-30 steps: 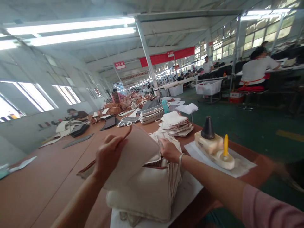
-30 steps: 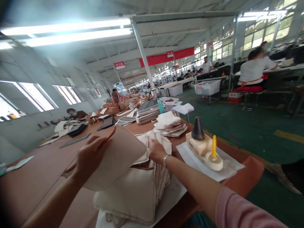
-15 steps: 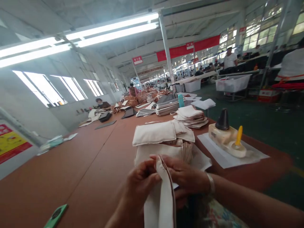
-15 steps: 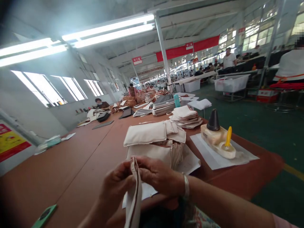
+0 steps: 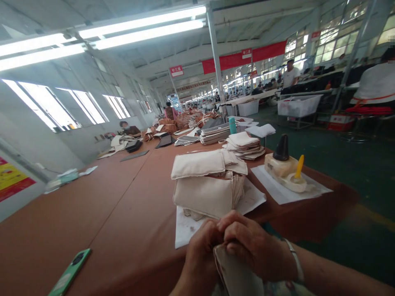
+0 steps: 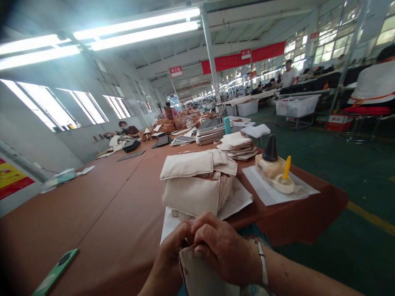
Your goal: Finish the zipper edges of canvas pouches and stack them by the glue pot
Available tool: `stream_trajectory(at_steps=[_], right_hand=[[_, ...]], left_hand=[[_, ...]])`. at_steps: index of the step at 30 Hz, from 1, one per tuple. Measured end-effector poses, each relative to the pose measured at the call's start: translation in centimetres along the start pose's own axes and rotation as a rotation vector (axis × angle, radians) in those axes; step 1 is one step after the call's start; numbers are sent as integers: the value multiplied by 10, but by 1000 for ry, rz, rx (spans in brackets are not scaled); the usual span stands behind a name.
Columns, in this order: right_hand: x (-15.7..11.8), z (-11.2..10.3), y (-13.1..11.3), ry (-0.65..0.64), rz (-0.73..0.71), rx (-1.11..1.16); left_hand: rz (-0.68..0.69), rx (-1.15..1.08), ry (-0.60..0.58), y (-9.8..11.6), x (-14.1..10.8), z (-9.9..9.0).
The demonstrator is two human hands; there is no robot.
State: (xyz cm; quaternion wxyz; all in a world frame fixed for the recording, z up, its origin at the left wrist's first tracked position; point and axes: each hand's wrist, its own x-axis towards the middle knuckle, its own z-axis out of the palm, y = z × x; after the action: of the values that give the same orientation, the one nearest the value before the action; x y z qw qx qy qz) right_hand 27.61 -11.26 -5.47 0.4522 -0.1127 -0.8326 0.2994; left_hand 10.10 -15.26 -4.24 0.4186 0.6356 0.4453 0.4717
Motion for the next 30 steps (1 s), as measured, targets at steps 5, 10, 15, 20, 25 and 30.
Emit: stream_trajectory(at_steps=[5, 10, 15, 20, 25, 30], right_hand=[[-17, 0, 14, 21, 118, -14], [-30, -12, 33, -140, 199, -154], [-32, -16, 51, -275, 24, -425], [-36, -19, 48, -237, 88, -330], [-30, -32, 35, -207, 303, -103], [-20, -41, 32, -234, 460, 72]], left_hand=[[-105, -35, 67, -9, -16, -16], [-366, -311, 24, -17, -20, -36], [-436, -279, -240, -17, 4, -39], [-525, -99, -366, -25, 24, -23], [-575, -205, -345, -18, 29, -11], [-571, -284, -314, -8, 32, -4]])
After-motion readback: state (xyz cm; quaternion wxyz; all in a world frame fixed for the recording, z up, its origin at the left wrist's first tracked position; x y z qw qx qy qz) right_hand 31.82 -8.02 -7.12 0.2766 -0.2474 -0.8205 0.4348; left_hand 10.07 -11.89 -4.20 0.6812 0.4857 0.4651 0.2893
